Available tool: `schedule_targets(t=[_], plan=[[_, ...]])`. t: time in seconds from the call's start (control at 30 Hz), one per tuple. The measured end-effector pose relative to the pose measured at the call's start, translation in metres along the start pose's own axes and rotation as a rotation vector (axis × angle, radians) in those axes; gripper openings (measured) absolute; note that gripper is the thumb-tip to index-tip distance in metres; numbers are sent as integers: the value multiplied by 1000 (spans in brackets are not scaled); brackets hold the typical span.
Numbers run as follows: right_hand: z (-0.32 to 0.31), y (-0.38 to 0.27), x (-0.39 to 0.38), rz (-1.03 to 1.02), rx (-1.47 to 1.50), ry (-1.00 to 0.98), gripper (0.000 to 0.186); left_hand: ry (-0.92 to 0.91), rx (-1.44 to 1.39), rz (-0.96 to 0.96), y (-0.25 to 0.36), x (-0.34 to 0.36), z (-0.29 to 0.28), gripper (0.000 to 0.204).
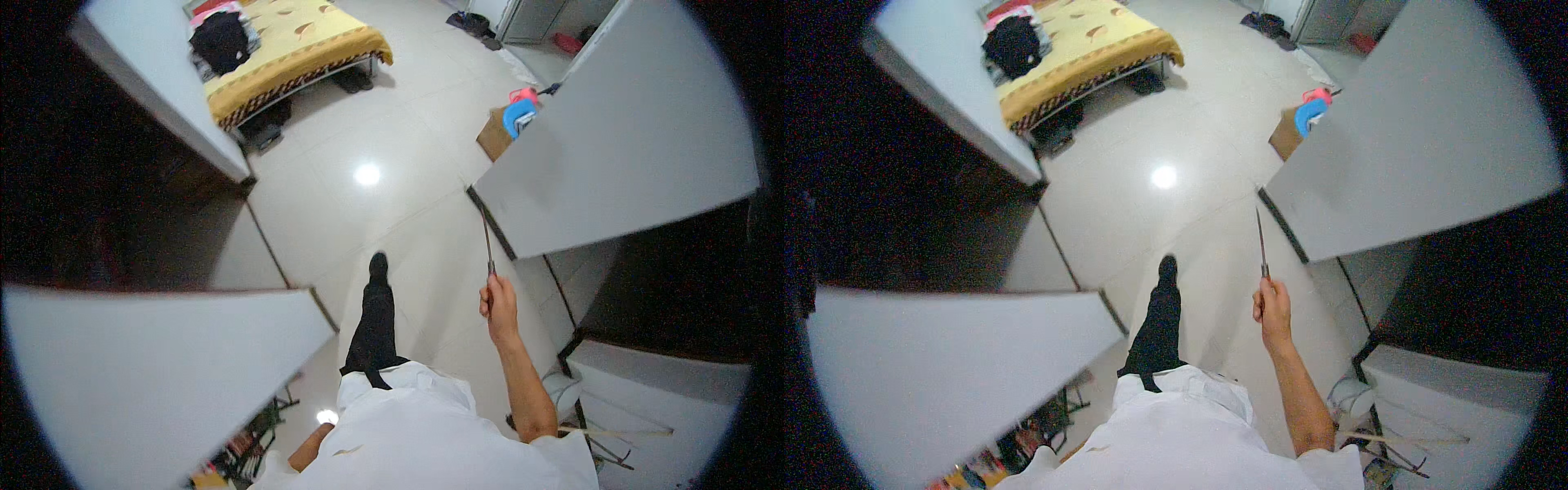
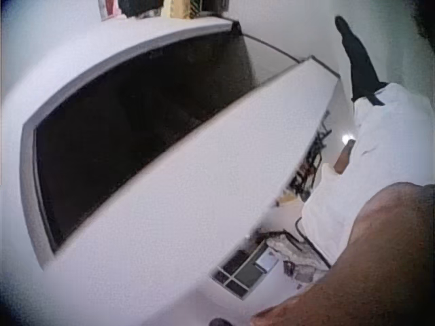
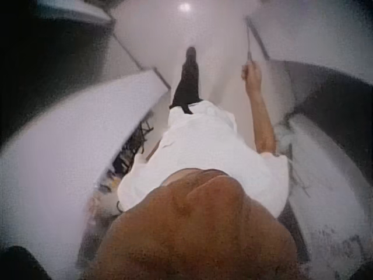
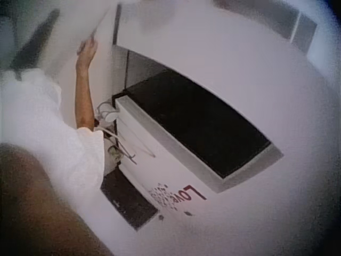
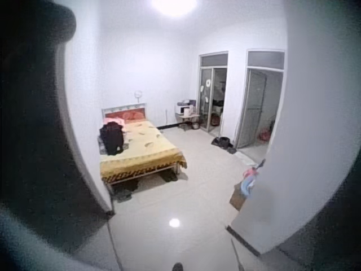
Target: The person walks from a bathroom to a living area, retrieves a screwdriver and a wrench from a toolkit on the floor, returns to the bathroom, and uses the screwdriver to work on the sink drain before wiping the sink with a cloth.
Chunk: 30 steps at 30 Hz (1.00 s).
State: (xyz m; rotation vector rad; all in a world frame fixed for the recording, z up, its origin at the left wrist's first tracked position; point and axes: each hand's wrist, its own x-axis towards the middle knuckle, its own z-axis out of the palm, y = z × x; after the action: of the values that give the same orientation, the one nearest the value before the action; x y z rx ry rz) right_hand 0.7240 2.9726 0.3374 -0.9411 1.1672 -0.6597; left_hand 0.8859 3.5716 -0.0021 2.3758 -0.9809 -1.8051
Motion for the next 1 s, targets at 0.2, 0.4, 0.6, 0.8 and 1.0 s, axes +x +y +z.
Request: schedule_targets(t=[0.2, 0.4, 0.6, 0.8, 1.0], plan=[[-29, -83, 177, 59, 41, 178, 26, 291, -208, 132, 240, 246, -282, 38], [55, -225, 398, -305, -142, 248, 27, 676, -424, 168, 450, 365, -785, 24], [56, -292, 693, -291, -78, 341, 29, 813, -236, 561, 703, 443, -992, 25], [106, -459, 891, -344, -61, 207, 27, 230, -103, 184, 684, 496, -939, 28], [66, -663, 1092, -534, -148, 312, 24, -162, 47, -63, 710, 557, -991, 17]])
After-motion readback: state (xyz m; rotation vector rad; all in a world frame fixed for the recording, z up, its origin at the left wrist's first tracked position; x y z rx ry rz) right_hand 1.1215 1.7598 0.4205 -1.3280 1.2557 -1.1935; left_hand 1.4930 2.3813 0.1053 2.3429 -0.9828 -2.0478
